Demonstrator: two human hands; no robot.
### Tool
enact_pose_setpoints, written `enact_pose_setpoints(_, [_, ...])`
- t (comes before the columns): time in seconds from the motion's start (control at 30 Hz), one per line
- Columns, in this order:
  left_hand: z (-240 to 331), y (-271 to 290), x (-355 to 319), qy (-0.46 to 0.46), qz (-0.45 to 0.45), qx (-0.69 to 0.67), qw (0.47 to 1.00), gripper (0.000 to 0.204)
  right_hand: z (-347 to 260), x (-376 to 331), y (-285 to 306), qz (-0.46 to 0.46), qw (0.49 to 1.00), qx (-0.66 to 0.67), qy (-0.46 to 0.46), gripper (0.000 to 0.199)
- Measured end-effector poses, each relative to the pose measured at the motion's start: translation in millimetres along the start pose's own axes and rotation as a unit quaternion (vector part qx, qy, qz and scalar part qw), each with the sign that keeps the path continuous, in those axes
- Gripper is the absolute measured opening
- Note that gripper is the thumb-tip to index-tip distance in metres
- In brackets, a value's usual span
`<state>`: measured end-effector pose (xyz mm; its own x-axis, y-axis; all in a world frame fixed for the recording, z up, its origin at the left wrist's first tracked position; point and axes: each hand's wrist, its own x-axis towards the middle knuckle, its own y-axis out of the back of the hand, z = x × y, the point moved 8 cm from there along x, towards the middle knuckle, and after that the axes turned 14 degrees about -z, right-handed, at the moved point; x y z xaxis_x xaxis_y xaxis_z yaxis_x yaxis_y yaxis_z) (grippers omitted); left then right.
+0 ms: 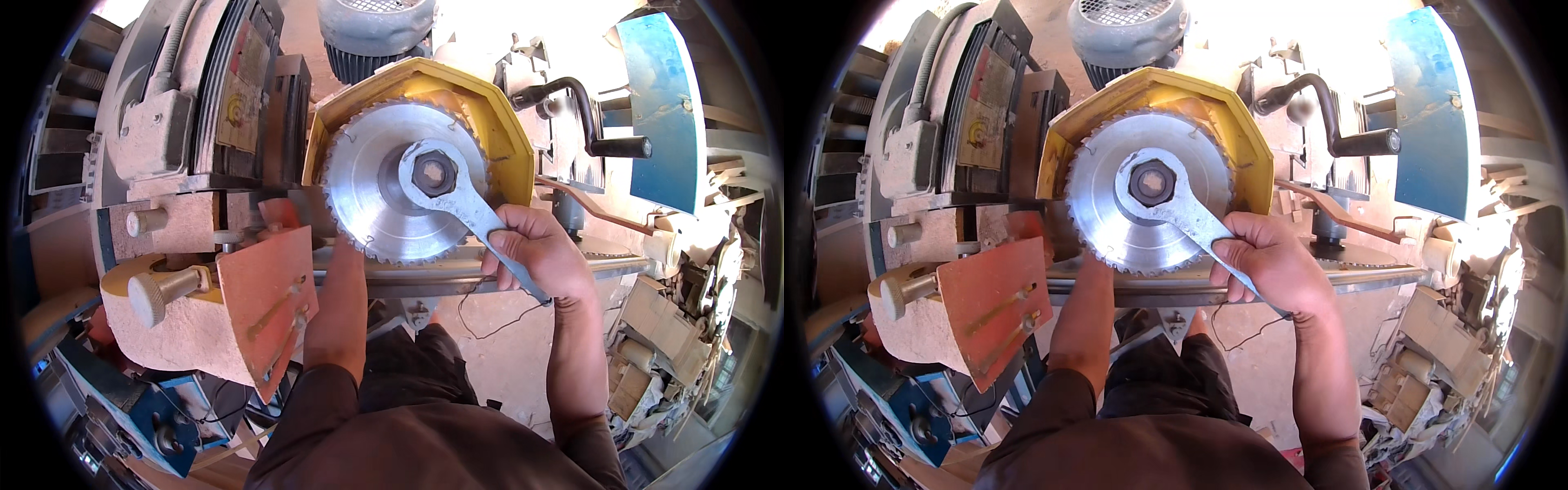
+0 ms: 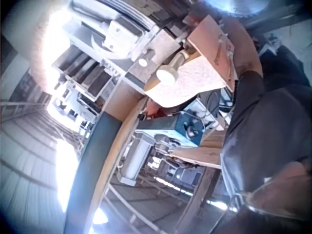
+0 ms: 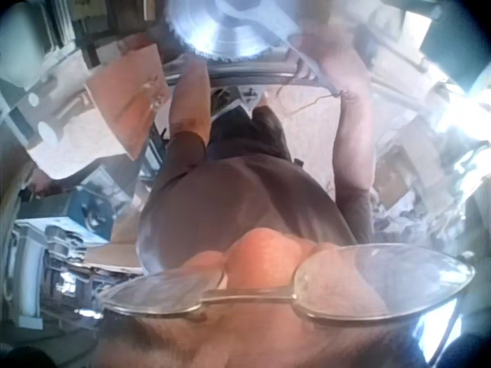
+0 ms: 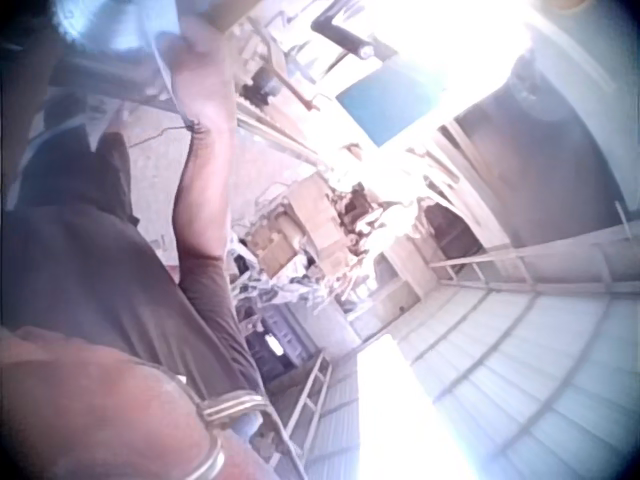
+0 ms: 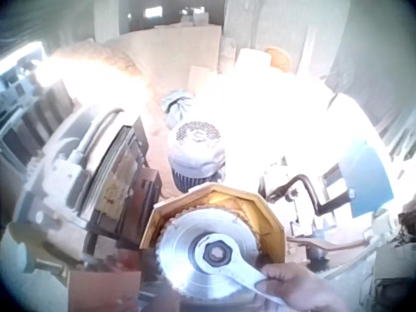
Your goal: The person adjusts a circular saw blade using a wrench, then walks to a pile of carved wooden pieces and measures them with a tape measure. The person handles the wood pieces and records measurements without cutting or further processing.
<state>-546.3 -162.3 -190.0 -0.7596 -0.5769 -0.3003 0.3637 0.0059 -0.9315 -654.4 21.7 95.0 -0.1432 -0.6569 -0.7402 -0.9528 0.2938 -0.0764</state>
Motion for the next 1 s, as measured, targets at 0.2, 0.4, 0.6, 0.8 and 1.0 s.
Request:
enact_pose_setpoints(0.2, [3,2,0,-0.010,0.000,-0.019,1.000,0.056,0,1,3,0.006,1.000,0.009,0.003,0.020])
enact_pose_setpoints(0.4, [8,15,-19,-0.032,0.014,-0.049,0.998,0.056,2,3,5,0.031,0.999,0.036,-0.007,0.025])
enact_pose_setpoints(0.6, [12,17,-38,-0.036,0.027,-0.060,0.997,0.056,16,1,-38,-0.041,0.984,0.168,0.033,0.027])
enact_pose_setpoints(0.8, [9,23,-47,-0.031,0.029,-0.069,0.997,0.056,20,11,-67,-0.026,0.978,0.192,0.083,0.027])
enact_pose_setpoints(1.0, [17,25,-66,-0.032,0.041,-0.064,0.997,0.057,28,29,-123,0.064,0.906,0.379,0.177,0.025])
